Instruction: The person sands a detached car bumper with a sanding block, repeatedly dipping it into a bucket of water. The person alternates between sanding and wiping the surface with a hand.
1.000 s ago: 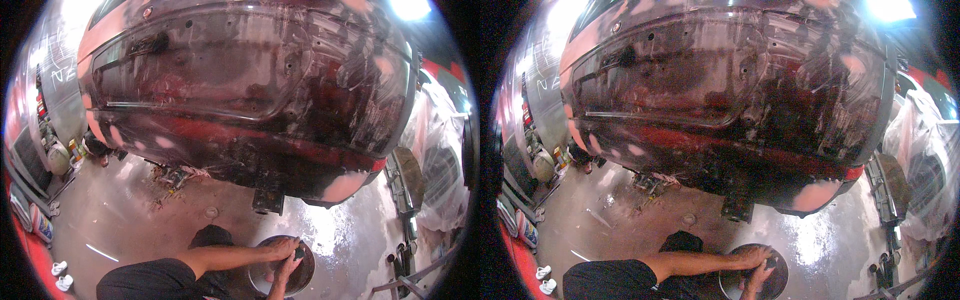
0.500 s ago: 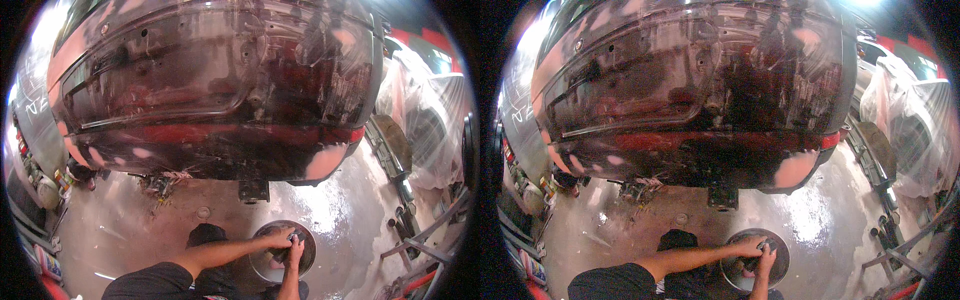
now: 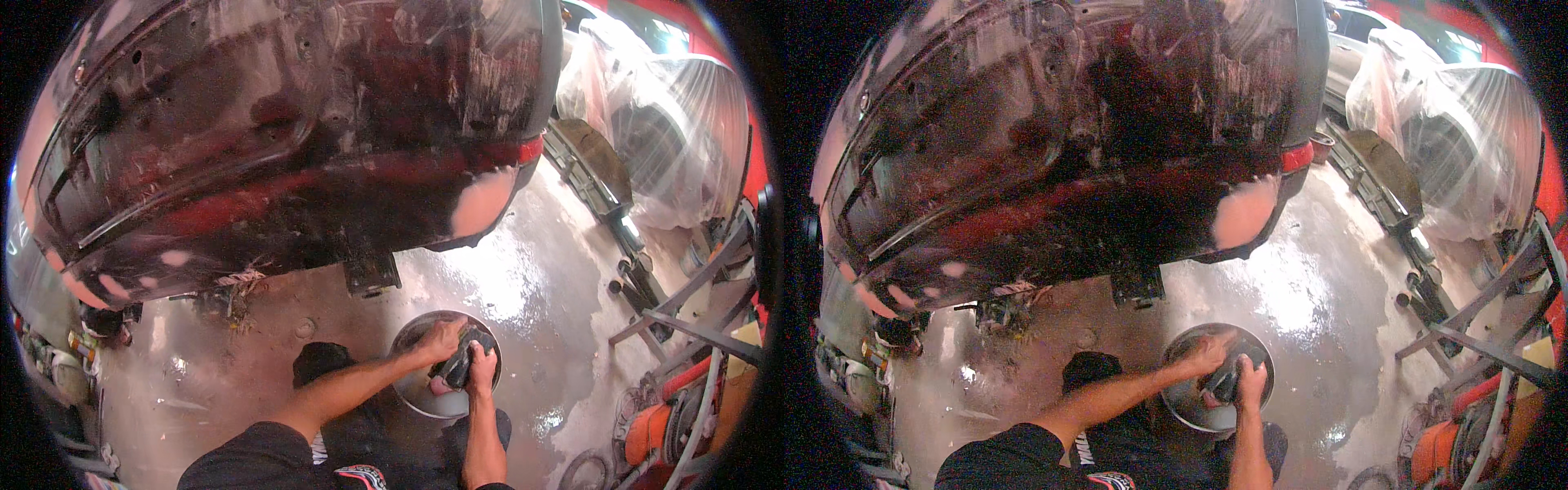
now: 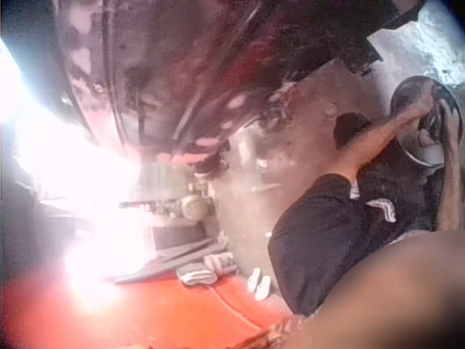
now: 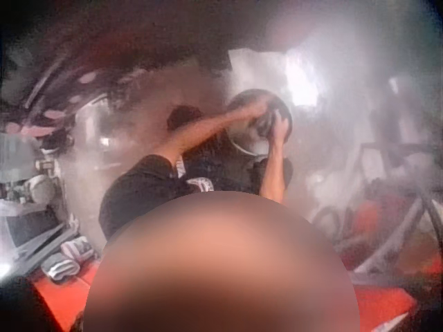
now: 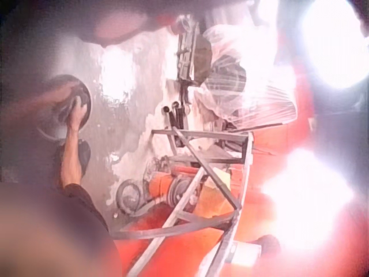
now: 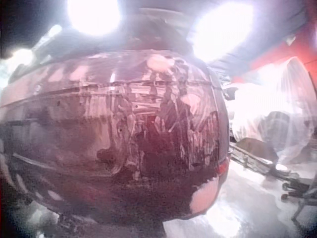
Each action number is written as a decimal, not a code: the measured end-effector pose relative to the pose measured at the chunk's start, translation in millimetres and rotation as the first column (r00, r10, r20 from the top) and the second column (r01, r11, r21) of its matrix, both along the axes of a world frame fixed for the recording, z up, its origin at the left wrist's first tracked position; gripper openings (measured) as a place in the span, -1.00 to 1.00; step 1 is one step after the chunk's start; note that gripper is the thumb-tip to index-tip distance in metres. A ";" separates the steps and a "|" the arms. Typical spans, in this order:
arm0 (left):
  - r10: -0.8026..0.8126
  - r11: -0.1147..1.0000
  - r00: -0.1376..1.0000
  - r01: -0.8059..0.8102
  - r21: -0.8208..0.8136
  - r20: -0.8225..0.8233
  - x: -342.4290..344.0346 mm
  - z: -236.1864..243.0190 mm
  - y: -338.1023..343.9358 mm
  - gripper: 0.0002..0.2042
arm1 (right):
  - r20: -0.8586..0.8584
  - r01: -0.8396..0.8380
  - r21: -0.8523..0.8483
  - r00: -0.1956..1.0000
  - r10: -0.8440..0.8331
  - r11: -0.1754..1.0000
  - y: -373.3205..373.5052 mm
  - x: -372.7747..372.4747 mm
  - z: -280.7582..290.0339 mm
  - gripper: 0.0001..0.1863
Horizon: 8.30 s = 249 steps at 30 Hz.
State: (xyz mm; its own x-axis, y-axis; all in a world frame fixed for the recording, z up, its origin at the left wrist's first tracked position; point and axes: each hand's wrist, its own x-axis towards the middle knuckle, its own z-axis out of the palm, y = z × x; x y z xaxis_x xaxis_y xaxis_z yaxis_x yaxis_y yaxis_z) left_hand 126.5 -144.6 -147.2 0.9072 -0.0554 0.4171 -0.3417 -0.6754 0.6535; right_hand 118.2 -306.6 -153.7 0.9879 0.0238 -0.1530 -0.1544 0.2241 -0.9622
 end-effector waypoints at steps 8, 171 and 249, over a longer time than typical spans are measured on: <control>0.071 0.897 0.991 -0.012 0.441 -0.118 2.5 48.9 -8.5 -0.47 | -0.056 0.194 0.068 0.980 -0.191 0.979 -24.0 8.5 -12.6 -0.65; 0.092 0.886 0.984 -0.149 -0.439 -0.150 -15.8 54.6 -33.9 -0.52 | 0.292 0.243 -0.063 0.932 -0.215 0.968 44.9 24.2 73.9 -0.61; -0.356 0.125 0.861 -0.342 0.931 0.364 4.0 432.3 136.7 -0.52 | 0.568 0.336 -0.447 0.822 -0.027 0.829 27.7 11.3 45.5 -0.46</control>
State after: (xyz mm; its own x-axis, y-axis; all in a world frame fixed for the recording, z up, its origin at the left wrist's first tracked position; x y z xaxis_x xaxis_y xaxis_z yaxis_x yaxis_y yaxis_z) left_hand 130.4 -7.9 285.0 0.6423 -0.7163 0.2727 -0.3097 -0.5680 -0.7625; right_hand 129.5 -278.9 -108.2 0.8907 -0.0930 0.4450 0.3897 -0.3476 -0.8528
